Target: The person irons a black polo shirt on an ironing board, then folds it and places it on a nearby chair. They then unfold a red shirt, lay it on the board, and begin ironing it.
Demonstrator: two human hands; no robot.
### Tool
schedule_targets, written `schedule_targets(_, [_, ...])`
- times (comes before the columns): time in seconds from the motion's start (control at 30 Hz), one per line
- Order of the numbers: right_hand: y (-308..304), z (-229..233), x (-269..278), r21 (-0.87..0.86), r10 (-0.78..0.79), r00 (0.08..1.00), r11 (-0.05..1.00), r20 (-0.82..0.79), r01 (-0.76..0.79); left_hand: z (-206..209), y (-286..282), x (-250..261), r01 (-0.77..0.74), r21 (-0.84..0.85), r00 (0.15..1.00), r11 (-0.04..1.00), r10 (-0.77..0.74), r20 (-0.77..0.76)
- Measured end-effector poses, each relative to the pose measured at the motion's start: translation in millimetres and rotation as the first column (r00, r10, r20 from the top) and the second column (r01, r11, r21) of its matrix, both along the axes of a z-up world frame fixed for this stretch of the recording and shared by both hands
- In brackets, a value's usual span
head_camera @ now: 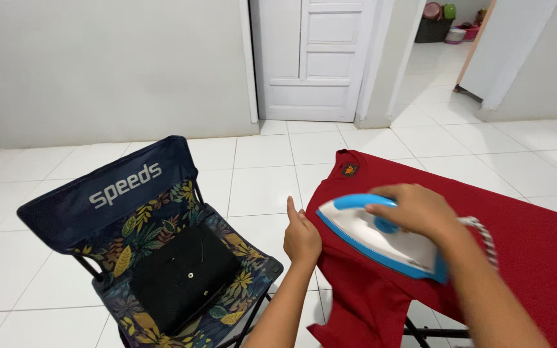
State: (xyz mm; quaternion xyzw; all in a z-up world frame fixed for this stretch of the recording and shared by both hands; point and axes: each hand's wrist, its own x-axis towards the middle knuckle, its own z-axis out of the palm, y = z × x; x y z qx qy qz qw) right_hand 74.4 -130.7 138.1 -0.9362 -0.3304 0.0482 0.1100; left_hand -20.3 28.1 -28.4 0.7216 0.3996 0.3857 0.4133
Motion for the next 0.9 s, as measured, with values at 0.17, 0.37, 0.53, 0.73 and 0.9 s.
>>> schedule_targets(0.17, [62,6,-2,0.035,0.03,0.999,0.999,0.013,-0.03,8,-1,-6,0.0,-0.082,0.988,0.997,-0.012,-0.152])
schedule_targets(0.37, [28,-5,56,0.091,0.018,0.998,0.996,0.057,-0.023,3,3,-7,0.049,0.027,0.994,0.998,-0.046,-0.097])
schedule_targets(0.53, [-60,-23,114,0.088,-0.172,0.983,0.982,0.065,0.166,6,13,-10,0.148,-0.04,0.979,0.988,-0.152,-0.137])
schedule_targets(0.73, [-53,-19,129,0.148,-0.104,0.993,0.983,-0.062,0.112,37,-2,-1,0.182,0.363,0.979,0.914,-0.132,-0.158])
schedule_targets(0.9, [22,-10,106,0.109,-0.062,0.997,0.992,-0.05,0.067,58,-48,50,0.394,0.391,0.919,0.832,-0.363,-0.154])
